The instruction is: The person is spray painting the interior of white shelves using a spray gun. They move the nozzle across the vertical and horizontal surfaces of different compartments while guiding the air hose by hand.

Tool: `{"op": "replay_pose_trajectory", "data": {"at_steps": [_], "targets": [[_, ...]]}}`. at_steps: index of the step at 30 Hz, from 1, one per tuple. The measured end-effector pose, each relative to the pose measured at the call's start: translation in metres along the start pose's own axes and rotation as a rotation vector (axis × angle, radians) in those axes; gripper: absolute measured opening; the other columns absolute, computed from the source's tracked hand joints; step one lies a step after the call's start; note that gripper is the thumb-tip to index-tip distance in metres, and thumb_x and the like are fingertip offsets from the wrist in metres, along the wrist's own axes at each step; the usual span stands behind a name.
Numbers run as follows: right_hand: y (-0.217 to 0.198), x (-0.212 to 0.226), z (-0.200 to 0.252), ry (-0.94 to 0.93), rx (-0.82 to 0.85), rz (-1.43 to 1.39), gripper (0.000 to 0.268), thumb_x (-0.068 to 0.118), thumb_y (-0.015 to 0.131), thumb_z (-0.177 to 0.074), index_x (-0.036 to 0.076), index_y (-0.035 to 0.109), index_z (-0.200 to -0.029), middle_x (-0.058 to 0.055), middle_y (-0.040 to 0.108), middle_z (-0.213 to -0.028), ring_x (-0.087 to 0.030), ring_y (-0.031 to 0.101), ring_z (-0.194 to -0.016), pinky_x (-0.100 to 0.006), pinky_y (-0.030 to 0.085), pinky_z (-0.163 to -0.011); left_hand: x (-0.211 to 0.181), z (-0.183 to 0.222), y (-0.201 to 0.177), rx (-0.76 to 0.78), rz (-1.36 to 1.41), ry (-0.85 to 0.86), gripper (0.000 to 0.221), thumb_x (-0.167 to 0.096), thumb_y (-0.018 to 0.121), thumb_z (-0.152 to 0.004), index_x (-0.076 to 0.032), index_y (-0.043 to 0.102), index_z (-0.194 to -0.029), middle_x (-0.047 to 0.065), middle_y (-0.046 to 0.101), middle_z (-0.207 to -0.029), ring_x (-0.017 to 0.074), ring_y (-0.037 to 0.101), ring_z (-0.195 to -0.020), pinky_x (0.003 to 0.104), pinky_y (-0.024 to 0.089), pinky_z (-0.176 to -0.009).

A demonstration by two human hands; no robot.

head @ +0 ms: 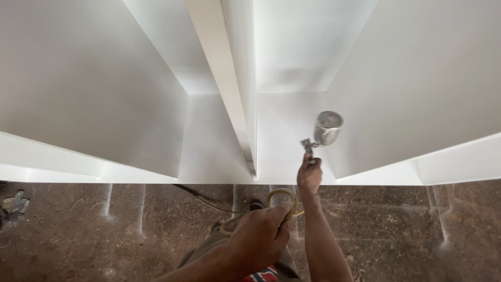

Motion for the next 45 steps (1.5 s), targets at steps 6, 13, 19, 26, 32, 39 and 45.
{"op": "replay_pose_trajectory", "data": {"at_steps": [6, 13, 19, 26, 32, 39, 45], "targets": [[0.033, 0.029, 0.019, -0.125, 0.279, 0.001, 0.072, 0.067, 0.033, -0.102, 0.0, 0.053, -0.111, -0.011, 0.063, -0.067, -0.018, 0.061, -0.054, -0.036, 0.051, -0.046, -0.006, -0.008, 0.002, 0.014, 0.027, 0.002, 0.011, -0.008, 0.059, -0.096, 0.002, 0.058, -0.094, 0.016, 0.066, -0.067, 0.0261, 0.063, -0.051, 0.043, 0.048, -0.049], [0.032, 0.03, -0.01, -0.157, 0.182, 0.045, 0.068, 0.065, 0.036, -0.101, -0.001, 0.052, -0.108, -0.011, 0.066, -0.072, -0.024, 0.065, -0.057, -0.044, 0.059, -0.05, -0.009, -0.015, 0.004, -0.054, 0.038, 0.049, 0.013, -0.01, 0.06, -0.098, 0.002, 0.058, -0.092, 0.015, 0.064, -0.068, 0.0252, 0.062, -0.052, 0.042, 0.047, -0.048], [-0.003, 0.024, -0.042, -0.162, -0.111, 0.175, 0.062, 0.06, 0.04, -0.106, -0.001, 0.051, -0.107, -0.017, 0.064, -0.081, -0.032, 0.067, -0.065, -0.049, 0.059, -0.059, -0.012, -0.02, 0.004, -0.045, 0.046, 0.013, 0.013, -0.01, 0.057, -0.098, 0.002, 0.059, -0.093, 0.017, 0.065, -0.068, 0.0294, 0.064, -0.053, 0.045, 0.048, -0.051], [0.011, 0.053, -0.054, -0.084, 0.018, 0.037, 0.066, 0.063, 0.042, -0.104, -0.002, 0.054, -0.107, -0.02, 0.068, -0.083, -0.039, 0.071, -0.078, -0.055, 0.055, -0.07, -0.024, -0.028, 0.008, -0.095, 0.035, 0.115, 0.014, -0.009, 0.06, -0.094, 0.003, 0.06, -0.1, 0.019, 0.067, -0.073, 0.0364, 0.068, -0.063, 0.049, 0.052, -0.056], [0.049, 0.079, -0.052, -0.232, 0.188, -0.031, 0.068, 0.065, 0.043, -0.102, -0.002, 0.057, -0.105, -0.027, 0.069, -0.081, -0.044, 0.07, -0.078, -0.057, 0.054, -0.073, -0.02, -0.033, 0.012, -0.071, 0.044, 0.091, 0.015, -0.012, 0.06, -0.098, 0.004, 0.06, -0.099, 0.021, 0.068, -0.074, 0.0354, 0.07, -0.064, 0.048, 0.054, -0.058], [0.035, 0.079, -0.073, -0.168, 0.042, 0.037, 0.064, 0.062, 0.045, -0.102, -0.001, 0.057, -0.106, -0.027, 0.071, -0.09, -0.049, 0.068, -0.087, -0.06, 0.052, -0.078, -0.013, -0.036, 0.011, -0.069, 0.073, 0.02, 0.015, -0.012, 0.059, -0.098, 0.003, 0.06, -0.097, 0.021, 0.066, -0.07, 0.0351, 0.069, -0.059, 0.049, 0.053, -0.056], [0.01, 0.066, -0.092, -0.075, -0.078, 0.114, 0.065, 0.061, 0.045, -0.104, -0.003, 0.055, -0.109, -0.027, 0.071, -0.095, -0.046, 0.069, -0.089, -0.059, 0.053, -0.081, -0.013, -0.034, 0.01, -0.108, 0.064, 0.093, 0.014, -0.005, 0.06, -0.09, 0.004, 0.061, -0.099, 0.023, 0.066, -0.073, 0.0401, 0.069, -0.065, 0.052, 0.052, -0.06]]}}
Point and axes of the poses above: each hand's wrist, its own z-axis away from the middle knuckle, its own y-axis out of the palm, x = y × z, the point moved 2 cm from there along -z, towards the middle knuckle
